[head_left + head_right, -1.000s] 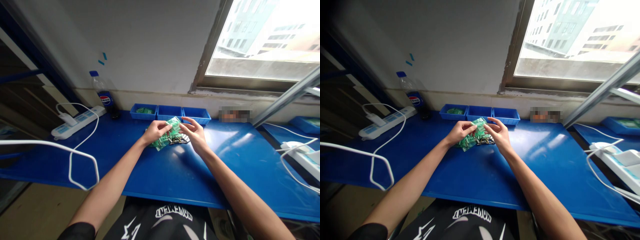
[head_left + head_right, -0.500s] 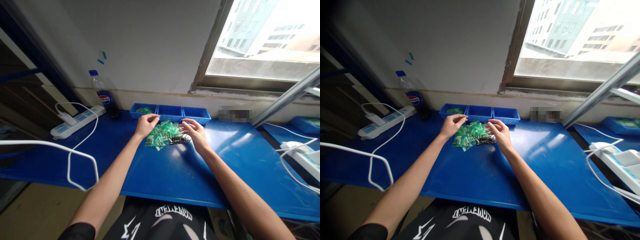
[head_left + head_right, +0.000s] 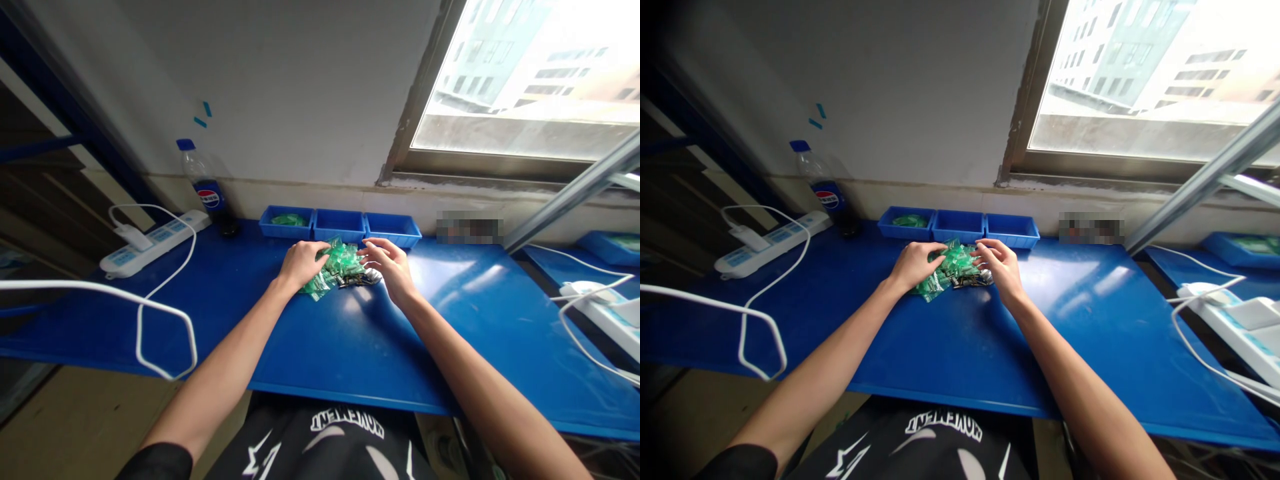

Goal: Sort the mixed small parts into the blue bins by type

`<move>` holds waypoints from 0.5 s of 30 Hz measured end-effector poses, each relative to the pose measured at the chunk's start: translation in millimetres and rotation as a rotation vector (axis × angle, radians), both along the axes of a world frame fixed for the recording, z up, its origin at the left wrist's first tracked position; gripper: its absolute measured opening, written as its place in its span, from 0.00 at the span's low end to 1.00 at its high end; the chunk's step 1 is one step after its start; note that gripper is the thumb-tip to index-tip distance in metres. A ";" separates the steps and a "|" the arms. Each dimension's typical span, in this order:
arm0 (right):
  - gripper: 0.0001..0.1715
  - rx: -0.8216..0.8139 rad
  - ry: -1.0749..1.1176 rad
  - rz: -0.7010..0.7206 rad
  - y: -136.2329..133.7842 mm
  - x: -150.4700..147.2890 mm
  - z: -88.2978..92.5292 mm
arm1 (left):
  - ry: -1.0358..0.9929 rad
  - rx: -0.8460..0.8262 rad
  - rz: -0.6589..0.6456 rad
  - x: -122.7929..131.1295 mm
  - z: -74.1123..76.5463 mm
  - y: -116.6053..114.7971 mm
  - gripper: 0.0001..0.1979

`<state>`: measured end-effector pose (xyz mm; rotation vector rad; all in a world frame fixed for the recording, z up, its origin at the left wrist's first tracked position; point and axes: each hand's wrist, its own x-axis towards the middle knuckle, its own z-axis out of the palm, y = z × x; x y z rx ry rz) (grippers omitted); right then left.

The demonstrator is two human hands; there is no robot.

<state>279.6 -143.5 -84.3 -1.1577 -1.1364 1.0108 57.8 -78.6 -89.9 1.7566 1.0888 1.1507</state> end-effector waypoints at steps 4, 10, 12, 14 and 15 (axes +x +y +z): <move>0.27 -0.003 -0.015 -0.003 0.1 0.0 -0.8 | 0.039 0.061 0.041 4.0 -2.4 -0.1 0.13; 0.25 0.011 0.002 -0.005 0.9 0.8 -0.8 | 0.058 0.249 0.114 4.6 2.2 -1.8 0.09; 0.25 0.022 -0.015 -0.010 0.9 1.1 -1.2 | 0.015 0.292 0.147 4.0 9.3 -5.5 0.08; 0.25 0.044 -0.068 -0.032 0.4 0.8 -1.6 | -0.043 0.303 0.186 4.4 17.3 -9.9 0.07; 0.25 0.061 -0.104 -0.052 0.1 0.4 -1.6 | -0.078 0.291 0.201 5.3 20.9 -12.1 0.06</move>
